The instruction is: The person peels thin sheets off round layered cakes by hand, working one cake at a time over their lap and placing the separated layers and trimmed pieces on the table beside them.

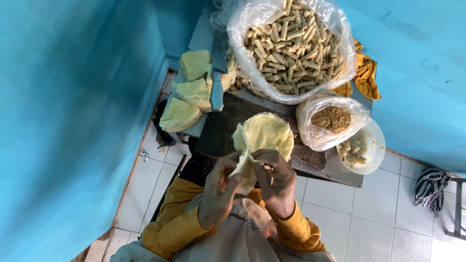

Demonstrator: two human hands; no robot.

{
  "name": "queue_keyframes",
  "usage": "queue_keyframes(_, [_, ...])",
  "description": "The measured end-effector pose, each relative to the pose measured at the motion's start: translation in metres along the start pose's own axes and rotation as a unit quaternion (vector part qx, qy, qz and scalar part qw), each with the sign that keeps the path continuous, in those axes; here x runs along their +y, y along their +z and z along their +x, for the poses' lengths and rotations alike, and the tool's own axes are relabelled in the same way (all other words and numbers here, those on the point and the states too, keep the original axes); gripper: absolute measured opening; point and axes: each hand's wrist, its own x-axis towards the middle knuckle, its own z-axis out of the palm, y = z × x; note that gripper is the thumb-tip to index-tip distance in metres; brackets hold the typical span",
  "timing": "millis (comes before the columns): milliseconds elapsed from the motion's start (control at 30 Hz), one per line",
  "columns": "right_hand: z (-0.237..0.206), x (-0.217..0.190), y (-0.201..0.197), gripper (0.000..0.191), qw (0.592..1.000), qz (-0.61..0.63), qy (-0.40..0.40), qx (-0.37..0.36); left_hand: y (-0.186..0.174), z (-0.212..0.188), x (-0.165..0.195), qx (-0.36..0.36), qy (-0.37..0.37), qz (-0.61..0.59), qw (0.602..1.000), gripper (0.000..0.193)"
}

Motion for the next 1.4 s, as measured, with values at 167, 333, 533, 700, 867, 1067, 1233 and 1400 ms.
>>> queue_keyframes(167, [-0.011,0.016,0.002,0.029,0.998,0.024,-0.045,-0.044,-0.013,0.0,-0.009,0.047,-0.028,-0.003,0.998,0.05])
queue_keyframes(333, [-0.009,0.043,-0.01,0.018,0.888,0.425,0.135,0.115,-0.031,-0.013,-0.034,0.149,-0.003,-0.032,0.988,0.024])
queue_keyframes(533, [-0.004,0.039,-0.006,0.038,0.813,0.502,0.294,0.025,-0.022,-0.022,-0.038,0.155,-0.075,-0.008,0.985,0.023])
queue_keyframes(700, [-0.01,0.049,0.003,0.029,0.955,0.231,0.181,-0.041,-0.015,-0.01,-0.017,0.034,-0.027,0.011,0.999,0.046])
queue_keyframes(867, [-0.019,0.071,0.001,0.015,0.974,0.207,0.084,-0.035,-0.029,-0.004,-0.028,0.077,-0.111,-0.019,0.991,0.033])
queue_keyframes(1067, [-0.005,0.085,-0.019,0.02,0.892,0.35,0.243,0.149,-0.037,-0.021,-0.058,0.172,-0.056,-0.147,0.972,0.013])
queue_keyframes(1233, [0.0,0.087,-0.021,0.018,0.906,0.354,0.193,0.132,-0.036,-0.017,-0.055,0.13,0.002,-0.282,0.95,0.021])
queue_keyframes(1400, [0.001,0.094,-0.043,0.012,0.855,0.44,0.206,0.179,-0.047,-0.01,-0.038,0.231,-0.064,-0.363,0.901,0.042])
